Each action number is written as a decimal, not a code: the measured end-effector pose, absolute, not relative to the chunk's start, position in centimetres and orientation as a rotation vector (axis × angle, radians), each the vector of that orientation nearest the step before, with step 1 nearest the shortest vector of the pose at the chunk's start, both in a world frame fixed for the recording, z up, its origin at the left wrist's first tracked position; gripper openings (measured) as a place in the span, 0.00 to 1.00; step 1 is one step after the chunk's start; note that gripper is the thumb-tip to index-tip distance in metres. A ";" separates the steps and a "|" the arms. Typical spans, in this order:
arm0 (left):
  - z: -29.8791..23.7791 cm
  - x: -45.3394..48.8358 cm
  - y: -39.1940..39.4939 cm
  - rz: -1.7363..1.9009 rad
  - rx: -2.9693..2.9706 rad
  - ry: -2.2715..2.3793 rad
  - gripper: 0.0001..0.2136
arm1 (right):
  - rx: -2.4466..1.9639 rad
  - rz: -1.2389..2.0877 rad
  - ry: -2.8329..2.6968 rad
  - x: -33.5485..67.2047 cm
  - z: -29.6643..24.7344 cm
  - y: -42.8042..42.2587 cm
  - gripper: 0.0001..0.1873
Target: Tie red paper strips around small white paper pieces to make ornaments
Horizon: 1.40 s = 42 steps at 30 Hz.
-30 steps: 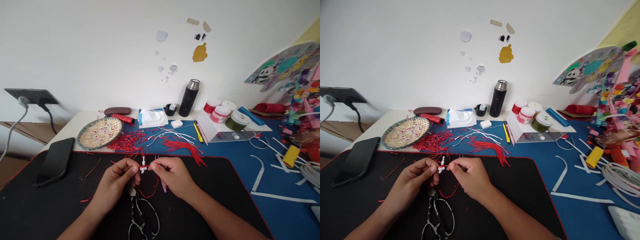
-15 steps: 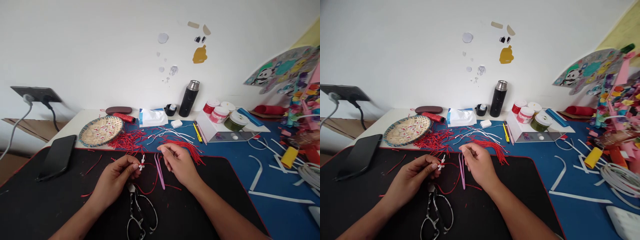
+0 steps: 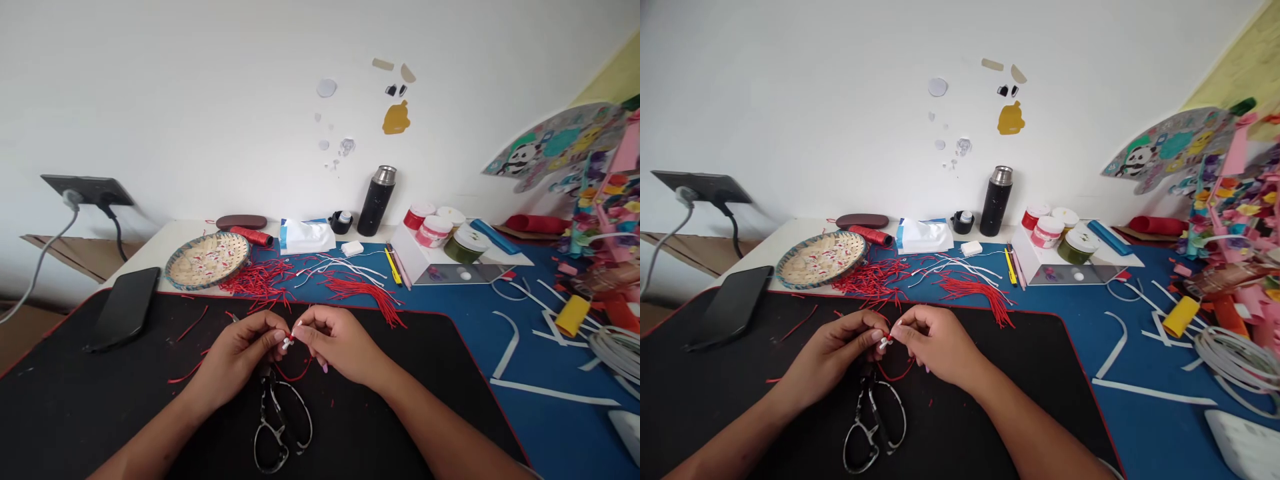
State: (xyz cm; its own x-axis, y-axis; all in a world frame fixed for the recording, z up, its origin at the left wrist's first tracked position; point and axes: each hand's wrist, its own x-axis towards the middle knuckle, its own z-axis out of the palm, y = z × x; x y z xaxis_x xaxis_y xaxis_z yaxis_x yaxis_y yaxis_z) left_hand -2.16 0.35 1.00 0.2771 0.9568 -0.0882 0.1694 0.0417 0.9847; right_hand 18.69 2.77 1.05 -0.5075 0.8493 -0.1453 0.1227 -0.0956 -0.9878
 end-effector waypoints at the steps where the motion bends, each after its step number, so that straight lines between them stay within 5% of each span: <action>1: 1.0 -2.1 0.4 0.862 1.391 1.142 0.14 | -1.063 1.666 -1.609 18.7 1.1 2.8 0.13; 42: 1.9 -1.5 0.1 0.886 1.600 1.298 0.13 | -1.059 1.592 -1.576 18.5 1.2 2.5 0.14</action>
